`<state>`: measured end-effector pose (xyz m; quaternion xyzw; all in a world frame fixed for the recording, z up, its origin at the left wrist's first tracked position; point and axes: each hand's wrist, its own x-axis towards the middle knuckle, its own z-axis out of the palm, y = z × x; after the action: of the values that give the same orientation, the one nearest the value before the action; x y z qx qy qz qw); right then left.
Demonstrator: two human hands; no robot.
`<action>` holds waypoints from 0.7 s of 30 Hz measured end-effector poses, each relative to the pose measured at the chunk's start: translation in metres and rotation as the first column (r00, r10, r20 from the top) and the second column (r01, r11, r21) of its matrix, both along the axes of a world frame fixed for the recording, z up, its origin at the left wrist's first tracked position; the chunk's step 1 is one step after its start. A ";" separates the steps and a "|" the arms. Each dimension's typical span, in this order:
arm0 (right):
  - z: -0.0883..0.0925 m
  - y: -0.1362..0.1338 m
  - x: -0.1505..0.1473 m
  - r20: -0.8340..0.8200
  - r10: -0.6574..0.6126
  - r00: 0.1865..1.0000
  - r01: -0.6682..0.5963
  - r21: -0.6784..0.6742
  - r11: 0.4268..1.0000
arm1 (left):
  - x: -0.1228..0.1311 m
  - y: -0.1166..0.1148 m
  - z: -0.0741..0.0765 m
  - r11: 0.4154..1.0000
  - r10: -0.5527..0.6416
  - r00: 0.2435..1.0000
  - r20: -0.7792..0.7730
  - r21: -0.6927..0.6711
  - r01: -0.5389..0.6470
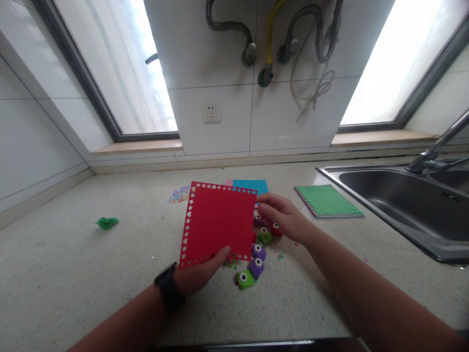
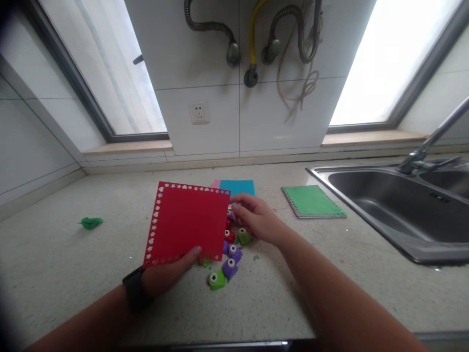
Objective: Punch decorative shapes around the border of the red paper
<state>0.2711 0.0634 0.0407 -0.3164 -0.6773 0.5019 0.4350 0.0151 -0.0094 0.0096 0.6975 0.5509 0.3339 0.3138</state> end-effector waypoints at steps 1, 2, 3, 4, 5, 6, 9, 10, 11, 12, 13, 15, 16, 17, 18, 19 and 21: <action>0.003 0.004 0.005 0.020 -0.064 0.998 0.063 0.025 0.998 | -0.001 0.001 -0.001 1.000 0.006 1.000 0.015 -0.005 -0.006; 0.007 0.008 0.010 0.044 -0.130 0.991 0.128 0.046 0.991 | -0.002 0.002 -0.003 1.000 0.016 0.999 0.030 -0.011 -0.016; 0.012 0.012 0.016 0.085 -0.195 0.977 0.190 0.066 0.980 | -0.003 0.003 -0.005 1.000 0.027 0.999 0.047 -0.017 -0.026; 0.018 0.016 0.022 0.153 -0.262 0.953 0.250 0.096 0.964 | -0.004 0.004 -0.006 0.999 0.042 0.997 0.065 -0.019 -0.041; 0.025 0.019 0.027 0.229 -0.290 0.929 0.261 0.149 0.954 | -0.005 0.005 -0.007 0.998 0.051 0.995 0.085 -0.027 -0.048; 0.033 0.022 0.033 0.313 -0.294 0.903 0.238 0.203 0.950 | -0.006 0.006 -0.008 0.998 0.053 0.993 0.106 -0.031 -0.050; 0.049 0.027 0.045 0.610 -0.328 0.721 0.099 0.378 0.921 | -0.006 0.007 -0.006 0.999 0.041 0.988 0.148 -0.033 -0.036; 0.049 0.028 0.049 0.678 -0.356 0.643 0.049 0.427 0.903 | -0.005 0.008 -0.005 0.999 0.049 0.987 0.150 -0.029 -0.045; 0.047 0.029 0.051 0.711 -0.386 0.588 0.022 0.464 0.886 | -0.005 0.009 -0.004 0.998 0.063 0.987 0.151 -0.029 -0.059; 0.042 0.030 0.054 0.705 -0.423 0.569 0.039 0.491 0.870 | -0.005 0.009 -0.003 0.997 0.080 0.985 0.151 -0.033 -0.075; 0.034 0.031 0.056 0.669 -0.451 0.591 0.111 0.486 0.867 | -0.006 0.010 -0.002 0.995 0.089 0.985 0.146 -0.045 -0.084; 0.017 0.033 0.061 0.511 -0.500 0.699 0.308 0.416 0.855 | -0.007 0.012 -0.001 0.993 0.079 0.989 0.121 -0.091 -0.069; 0.009 0.033 0.062 0.521 -0.498 0.693 0.301 0.418 0.857 | -0.008 0.012 0.000 0.992 0.063 0.992 0.106 -0.116 -0.050; 0.002 0.033 0.063 0.578 -0.484 0.657 0.210 0.477 0.854 | -0.008 0.013 0.000 0.990 0.044 0.995 0.095 -0.139 -0.030; -0.002 0.033 0.064 0.613 -0.488 0.621 0.136 0.529 0.838 | -0.009 0.013 0.000 0.988 0.028 0.996 0.088 -0.154 -0.014; -0.005 0.032 0.064 0.658 -0.483 0.579 0.050 0.562 0.826 | -0.009 0.014 0.001 0.987 0.019 0.996 0.087 -0.160 -0.004; -0.007 0.030 0.062 0.719 -0.470 0.512 -0.060 0.576 0.815 | -0.009 0.014 0.002 0.990 0.007 0.995 0.095 -0.140 0.007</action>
<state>0.3333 0.0931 0.0333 -0.4643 -0.8660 0.0202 0.1849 0.0062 0.0043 0.0120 0.6570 0.5575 0.3272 0.3880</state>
